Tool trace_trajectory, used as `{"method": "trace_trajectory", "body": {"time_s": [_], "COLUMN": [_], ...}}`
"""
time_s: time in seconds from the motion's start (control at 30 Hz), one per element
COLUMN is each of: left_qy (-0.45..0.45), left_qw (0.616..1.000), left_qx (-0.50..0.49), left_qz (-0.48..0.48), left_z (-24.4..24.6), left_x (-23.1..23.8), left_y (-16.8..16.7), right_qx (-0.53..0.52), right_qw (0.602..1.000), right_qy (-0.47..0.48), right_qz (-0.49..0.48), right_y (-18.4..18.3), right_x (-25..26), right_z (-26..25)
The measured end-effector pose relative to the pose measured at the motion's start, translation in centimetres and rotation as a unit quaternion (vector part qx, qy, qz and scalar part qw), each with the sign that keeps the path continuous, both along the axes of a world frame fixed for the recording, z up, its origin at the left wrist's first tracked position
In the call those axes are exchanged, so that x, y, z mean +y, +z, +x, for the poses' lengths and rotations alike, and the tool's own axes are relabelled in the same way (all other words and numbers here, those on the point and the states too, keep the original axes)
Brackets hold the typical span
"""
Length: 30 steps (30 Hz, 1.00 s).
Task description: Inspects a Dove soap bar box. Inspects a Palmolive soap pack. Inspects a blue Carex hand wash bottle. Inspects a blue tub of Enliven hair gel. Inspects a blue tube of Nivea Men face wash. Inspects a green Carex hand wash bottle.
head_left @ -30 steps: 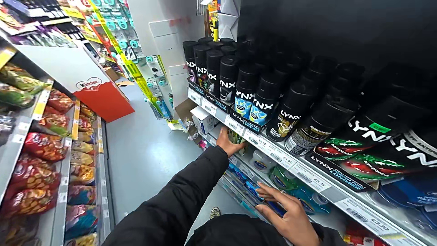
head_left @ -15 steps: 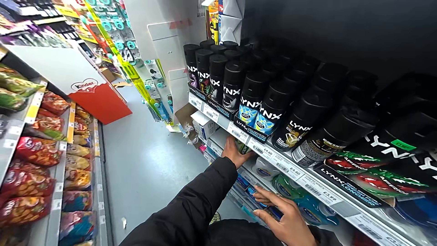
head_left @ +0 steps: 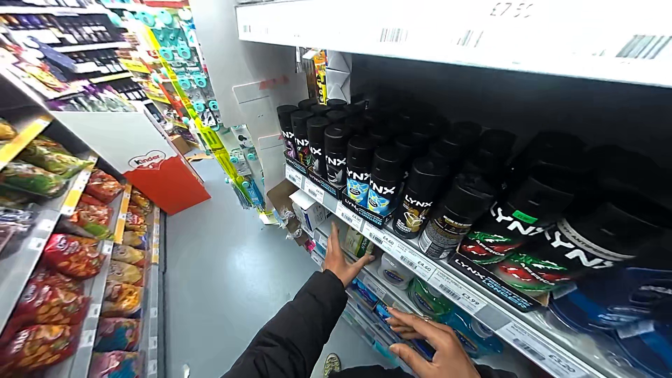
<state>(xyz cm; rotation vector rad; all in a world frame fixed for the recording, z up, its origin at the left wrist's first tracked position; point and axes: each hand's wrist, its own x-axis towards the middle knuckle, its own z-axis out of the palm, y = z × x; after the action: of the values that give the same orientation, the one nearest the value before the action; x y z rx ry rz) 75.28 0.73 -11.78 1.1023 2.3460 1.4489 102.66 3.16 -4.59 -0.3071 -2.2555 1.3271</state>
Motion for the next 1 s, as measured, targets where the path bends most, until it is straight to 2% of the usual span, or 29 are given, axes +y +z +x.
{"method": "trace_trajectory", "body": {"time_s": [0.2,0.3,0.43,0.57,0.67,0.83,1.0], "left_qy": [0.037,0.039,0.03,0.011,-0.004,-0.078,-0.078], "left_qw": [0.999,0.998,0.984,0.95,0.932,0.934,0.938], "left_qx": [-0.004,-0.046,-0.17,-0.308,-0.359,-0.344,-0.322], "left_qz": [0.014,0.029,0.045,0.059,0.048,0.055,0.1], "left_z": [2.2,4.4,9.0,14.1,17.6,20.4,21.3], "left_x": [-4.2,-6.8,-10.3,-13.1,-14.8,-17.1,-16.9], "left_y": [-1.6,-2.0,-1.7,-1.8,-2.2,-2.7,-1.6], "right_qx": [0.009,0.006,0.007,-0.003,-0.004,-0.016,-0.014], "right_qw": [0.999,0.999,0.997,0.995,0.995,0.995,0.994], "right_qy": [0.031,0.045,0.069,0.088,0.091,0.1,0.105], "right_qz": [-0.02,-0.017,-0.026,-0.043,-0.03,-0.018,-0.006], "right_y": [0.2,0.2,-0.4,-1.5,-2.1,-2.0,-2.7], "right_x": [-0.4,-0.8,-1.4,-2.2,-2.9,-3.5,-3.8], "right_z": [1.9,3.0,4.5,6.0,7.2,8.8,9.9]}}
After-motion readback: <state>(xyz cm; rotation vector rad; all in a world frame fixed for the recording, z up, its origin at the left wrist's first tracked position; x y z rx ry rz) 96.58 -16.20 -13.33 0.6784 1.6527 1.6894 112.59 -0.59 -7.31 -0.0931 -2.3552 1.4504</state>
